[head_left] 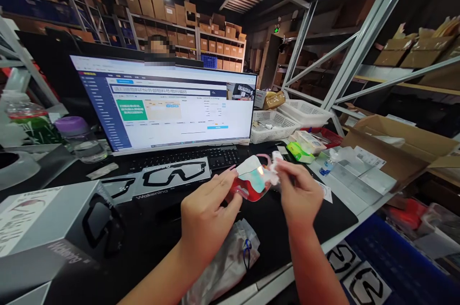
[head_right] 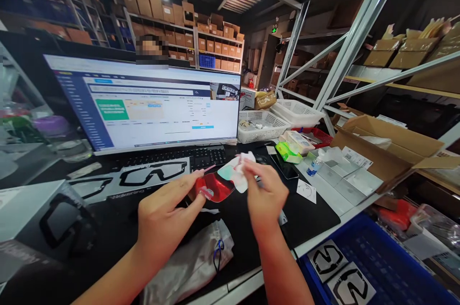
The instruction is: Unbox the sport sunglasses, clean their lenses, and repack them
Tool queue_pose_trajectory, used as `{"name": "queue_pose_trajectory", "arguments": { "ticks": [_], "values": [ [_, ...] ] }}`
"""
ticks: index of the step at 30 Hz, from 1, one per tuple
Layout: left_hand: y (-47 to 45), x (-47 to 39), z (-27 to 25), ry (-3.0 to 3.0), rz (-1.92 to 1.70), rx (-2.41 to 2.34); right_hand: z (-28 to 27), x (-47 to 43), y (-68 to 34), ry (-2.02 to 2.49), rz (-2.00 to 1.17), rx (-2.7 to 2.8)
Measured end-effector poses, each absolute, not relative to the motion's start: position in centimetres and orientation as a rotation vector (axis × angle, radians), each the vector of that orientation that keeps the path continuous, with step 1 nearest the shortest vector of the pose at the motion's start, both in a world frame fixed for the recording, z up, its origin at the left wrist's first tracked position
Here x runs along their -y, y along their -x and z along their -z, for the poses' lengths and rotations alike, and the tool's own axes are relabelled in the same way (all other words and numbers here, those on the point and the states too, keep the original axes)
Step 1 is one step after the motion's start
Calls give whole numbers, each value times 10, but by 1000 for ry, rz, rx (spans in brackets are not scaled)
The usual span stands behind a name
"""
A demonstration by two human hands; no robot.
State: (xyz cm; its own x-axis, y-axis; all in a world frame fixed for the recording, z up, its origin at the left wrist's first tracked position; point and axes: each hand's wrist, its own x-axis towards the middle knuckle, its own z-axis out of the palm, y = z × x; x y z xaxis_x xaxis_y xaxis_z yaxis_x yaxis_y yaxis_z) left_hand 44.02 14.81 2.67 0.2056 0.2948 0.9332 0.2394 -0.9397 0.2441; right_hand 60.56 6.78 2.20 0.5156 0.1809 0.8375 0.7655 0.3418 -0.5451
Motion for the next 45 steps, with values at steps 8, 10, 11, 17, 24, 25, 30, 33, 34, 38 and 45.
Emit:
{"name": "queue_pose_trajectory", "arguments": {
  "ticks": [8,10,11,17,24,25,30,33,34,38,45],
  "values": [
    [-441,-144,-28,-2205,-1733,-580,18,-68,-586,678,-747,418],
    [-442,-145,-25,-2249,-1691,-568,13,-75,-573,641,-935,444],
    [-442,-145,-23,-2273,-1667,-566,8,-78,-569,620,-967,456],
    [-440,-144,-27,-2409,-1528,-488,-7,-85,-581,642,-1062,564],
    [-441,-143,-28,-2441,-1549,-426,-4,-87,-592,679,-1010,590],
    [-442,-142,-27,-2440,-1548,-438,-3,-87,-591,708,-985,603],
    [-442,-142,-25,-2436,-1602,-488,-3,-86,-581,746,-915,609],
    [-441,-142,-26,-2447,-1607,-468,-5,-83,-581,734,-941,632],
    [-441,-141,-26,-2451,-1605,-454,-5,-82,-583,725,-955,614],
    [-442,-140,-26,-2439,-1601,-447,-8,-79,-590,696,-978,509],
    [-441,-139,-29,-2432,-1639,-445,-8,-74,-581,738,-878,720]
  ]
}}
